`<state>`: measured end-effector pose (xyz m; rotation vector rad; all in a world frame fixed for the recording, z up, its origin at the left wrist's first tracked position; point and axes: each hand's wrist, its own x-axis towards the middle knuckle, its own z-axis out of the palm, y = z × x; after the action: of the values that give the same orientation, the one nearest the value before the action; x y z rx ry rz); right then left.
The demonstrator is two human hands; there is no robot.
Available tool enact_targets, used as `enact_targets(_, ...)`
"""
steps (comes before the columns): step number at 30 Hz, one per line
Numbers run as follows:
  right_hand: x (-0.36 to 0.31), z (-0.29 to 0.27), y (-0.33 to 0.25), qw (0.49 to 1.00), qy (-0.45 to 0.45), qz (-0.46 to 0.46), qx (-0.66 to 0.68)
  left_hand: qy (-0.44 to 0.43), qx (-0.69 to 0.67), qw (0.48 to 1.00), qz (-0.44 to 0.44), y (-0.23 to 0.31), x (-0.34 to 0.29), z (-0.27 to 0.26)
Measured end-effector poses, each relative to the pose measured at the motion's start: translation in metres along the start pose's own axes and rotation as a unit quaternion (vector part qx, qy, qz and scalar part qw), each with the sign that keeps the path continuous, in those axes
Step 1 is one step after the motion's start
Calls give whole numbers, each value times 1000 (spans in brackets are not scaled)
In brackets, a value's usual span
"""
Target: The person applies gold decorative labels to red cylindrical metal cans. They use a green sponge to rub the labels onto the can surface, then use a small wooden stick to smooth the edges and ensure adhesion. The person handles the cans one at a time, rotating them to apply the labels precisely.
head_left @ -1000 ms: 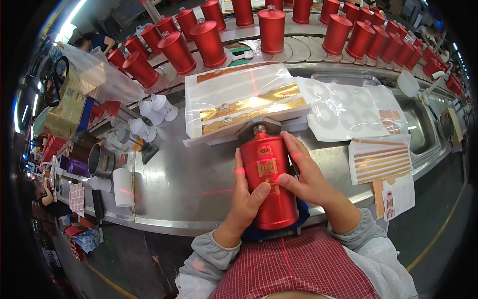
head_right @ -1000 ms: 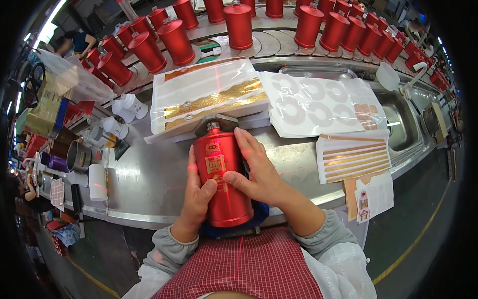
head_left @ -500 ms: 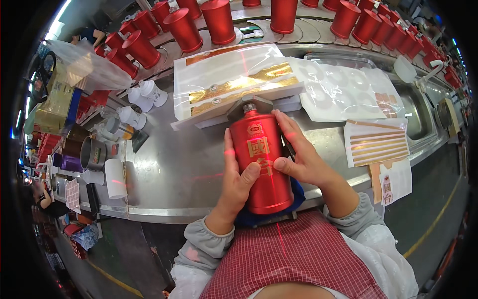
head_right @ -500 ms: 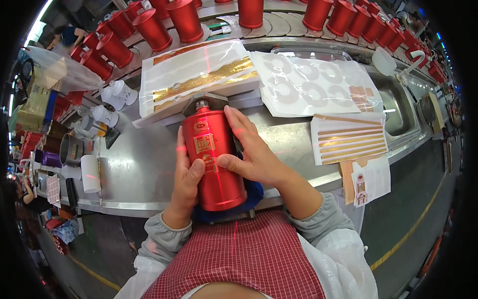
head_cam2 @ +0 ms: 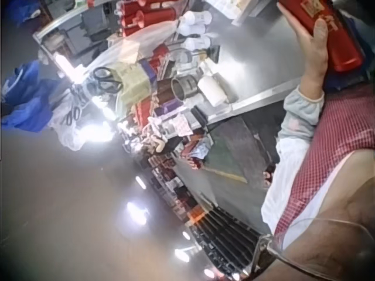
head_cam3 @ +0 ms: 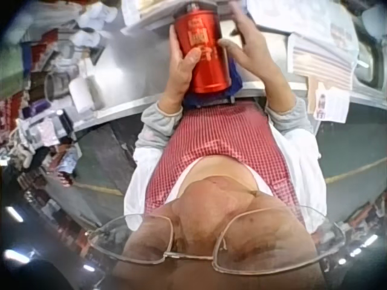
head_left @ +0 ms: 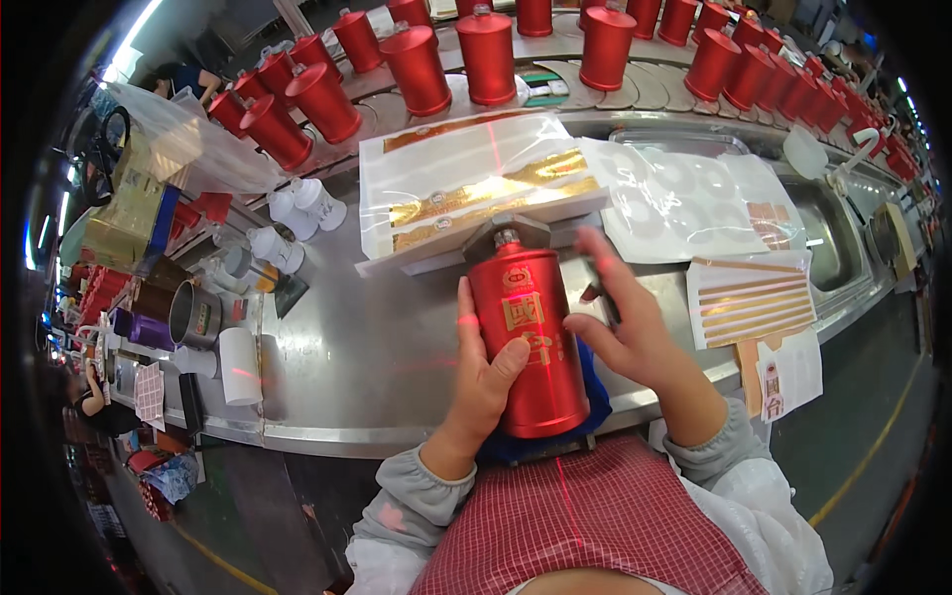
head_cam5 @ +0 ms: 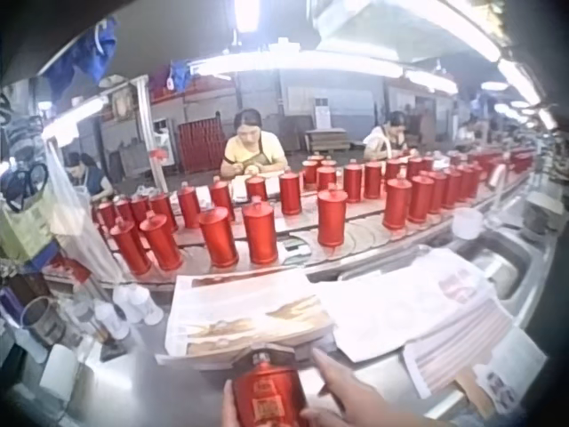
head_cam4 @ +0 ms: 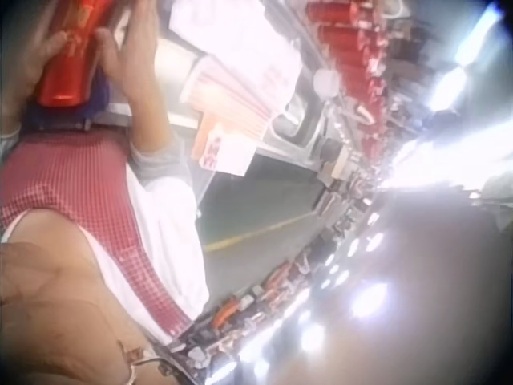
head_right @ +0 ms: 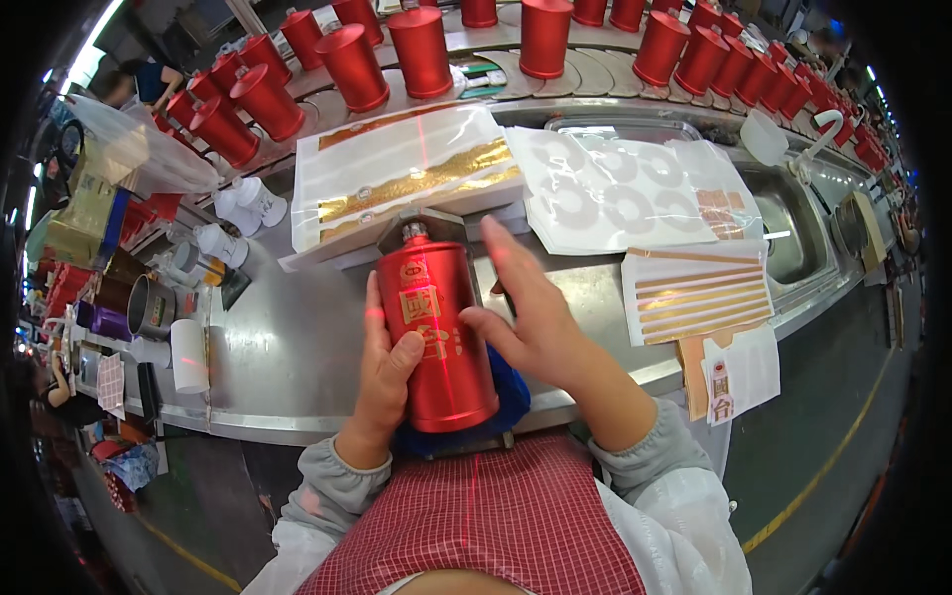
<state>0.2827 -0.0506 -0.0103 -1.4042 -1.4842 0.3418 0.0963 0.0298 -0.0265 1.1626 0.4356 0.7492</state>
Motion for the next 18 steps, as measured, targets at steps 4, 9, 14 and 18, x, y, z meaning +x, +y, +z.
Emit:
enact_targets(4,22,-33,-52,991,-127,-27,-33,6,15,1000,2,-2,0,0)
enact_targets(9,61,-28,-19,991,-79,-10,-104,-2,4,1000,2,1,0,2)
enact_targets(14,39,-33,-22,999,2,26,-35,-30,360,889,283,18,-19,-3)
enact_targets(18,-1,-40,-21,991,-12,123,48,-195,518,769,320,37,-8,-21)
